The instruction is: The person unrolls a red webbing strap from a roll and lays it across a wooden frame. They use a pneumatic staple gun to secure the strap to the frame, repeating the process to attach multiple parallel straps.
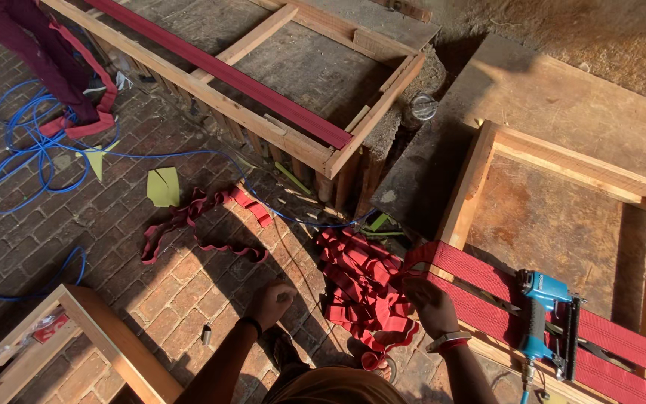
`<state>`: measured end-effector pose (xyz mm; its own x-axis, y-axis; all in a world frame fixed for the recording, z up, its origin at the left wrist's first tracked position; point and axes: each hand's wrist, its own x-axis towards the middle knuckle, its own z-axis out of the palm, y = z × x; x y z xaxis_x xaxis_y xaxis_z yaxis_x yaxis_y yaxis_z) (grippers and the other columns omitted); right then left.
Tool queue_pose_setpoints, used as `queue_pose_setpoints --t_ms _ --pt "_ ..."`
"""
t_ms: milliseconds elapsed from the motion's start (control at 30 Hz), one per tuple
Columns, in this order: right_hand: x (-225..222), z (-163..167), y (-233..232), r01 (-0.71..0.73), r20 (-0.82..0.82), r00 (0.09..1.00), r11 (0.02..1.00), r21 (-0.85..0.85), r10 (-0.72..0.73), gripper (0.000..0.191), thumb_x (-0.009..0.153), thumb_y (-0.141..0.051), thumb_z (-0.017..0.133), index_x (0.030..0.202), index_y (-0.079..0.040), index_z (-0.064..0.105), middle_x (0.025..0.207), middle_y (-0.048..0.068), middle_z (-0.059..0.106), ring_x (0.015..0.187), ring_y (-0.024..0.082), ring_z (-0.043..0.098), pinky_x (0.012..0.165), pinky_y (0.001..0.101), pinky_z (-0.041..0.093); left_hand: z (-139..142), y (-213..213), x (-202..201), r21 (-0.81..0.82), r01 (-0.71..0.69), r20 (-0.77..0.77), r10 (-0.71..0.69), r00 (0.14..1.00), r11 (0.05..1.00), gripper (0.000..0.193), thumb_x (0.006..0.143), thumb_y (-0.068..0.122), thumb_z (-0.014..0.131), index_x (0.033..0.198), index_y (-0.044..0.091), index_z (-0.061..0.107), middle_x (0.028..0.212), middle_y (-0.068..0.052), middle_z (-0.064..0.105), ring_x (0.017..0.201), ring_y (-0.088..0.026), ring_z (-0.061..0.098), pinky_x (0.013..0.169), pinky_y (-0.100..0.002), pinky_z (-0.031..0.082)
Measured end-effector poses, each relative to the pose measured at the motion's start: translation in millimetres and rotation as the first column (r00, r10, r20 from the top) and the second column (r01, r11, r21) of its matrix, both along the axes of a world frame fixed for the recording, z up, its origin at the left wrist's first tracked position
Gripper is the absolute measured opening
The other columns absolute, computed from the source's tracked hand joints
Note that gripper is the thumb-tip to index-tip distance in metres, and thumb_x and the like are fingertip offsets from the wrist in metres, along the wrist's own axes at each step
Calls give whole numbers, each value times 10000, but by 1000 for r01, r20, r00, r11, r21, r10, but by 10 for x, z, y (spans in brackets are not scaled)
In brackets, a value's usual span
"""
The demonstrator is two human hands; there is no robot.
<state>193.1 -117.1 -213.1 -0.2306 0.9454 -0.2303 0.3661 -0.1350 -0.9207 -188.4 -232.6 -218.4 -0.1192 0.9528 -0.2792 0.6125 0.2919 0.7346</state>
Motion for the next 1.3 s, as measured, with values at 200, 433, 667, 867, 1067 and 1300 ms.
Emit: queue_pose_setpoints --t_ms 200,433,667,867,1067,1300 --pt "-909 40 -53 38 116 993 997 -62 -30 255 921 -139 707 1156 -69 777 1042 107 818 939 220 751 824 361 594 73 -351 -852 32 -198 130 192 973 980 220 893 172 719 1103 132 770 1122 -61 766 1048 -214 740 881 -369 621" --pt "-2182 52 8 -94 165 982 995 -23 97 264 898 -130 727 1143 -48 779 959 85 819 897 158 732 812 313 595 130 -887 -1890 -143 -252 36 260 965 957 309 878 341 745 1145 187 765 1140 -48 787 1052 -199 770 951 -372 607" --pt "-3492 195 322 -371 -47 927 928 11 372 306 908 -78 698 1207 -19 727 1095 88 814 1003 155 747 886 320 601 160 -1466 -2863 -144 -635 173 651 739 759 320 937 290 671 1208 154 776 1025 -105 846 804 -262 767 776 -384 610" --pt "-4726 562 644 -545 98 835 838 27 541 299 988 -172 635 1249 -67 738 1197 100 787 1040 189 750 913 336 602 177 -1577 -3769 118 -863 425 760 491 491 273 966 150 621 1179 81 777 1092 -59 804 941 -155 740 771 -306 566" --pt "-6159 305 891 -705 -27 707 707 58 707 268 963 -194 694 1202 -73 719 1211 70 750 1125 164 688 990 330 534 27 -1698 -4654 135 -906 513 754 411 401 268 979 152 620 1208 80 740 1115 -51 784 966 -147 736 802 -303 575" --pt "-8198 -484 1293 -771 -201 636 597 -224 745 326 940 -195 704 1223 -33 708 1153 91 745 1017 199 709 878 357 568 -275 -1925 -5784 345 -922 455 827 330 178 185 965 65 651 1120 9 735 1126 -86 777 989 -175 725 850 -314 589"
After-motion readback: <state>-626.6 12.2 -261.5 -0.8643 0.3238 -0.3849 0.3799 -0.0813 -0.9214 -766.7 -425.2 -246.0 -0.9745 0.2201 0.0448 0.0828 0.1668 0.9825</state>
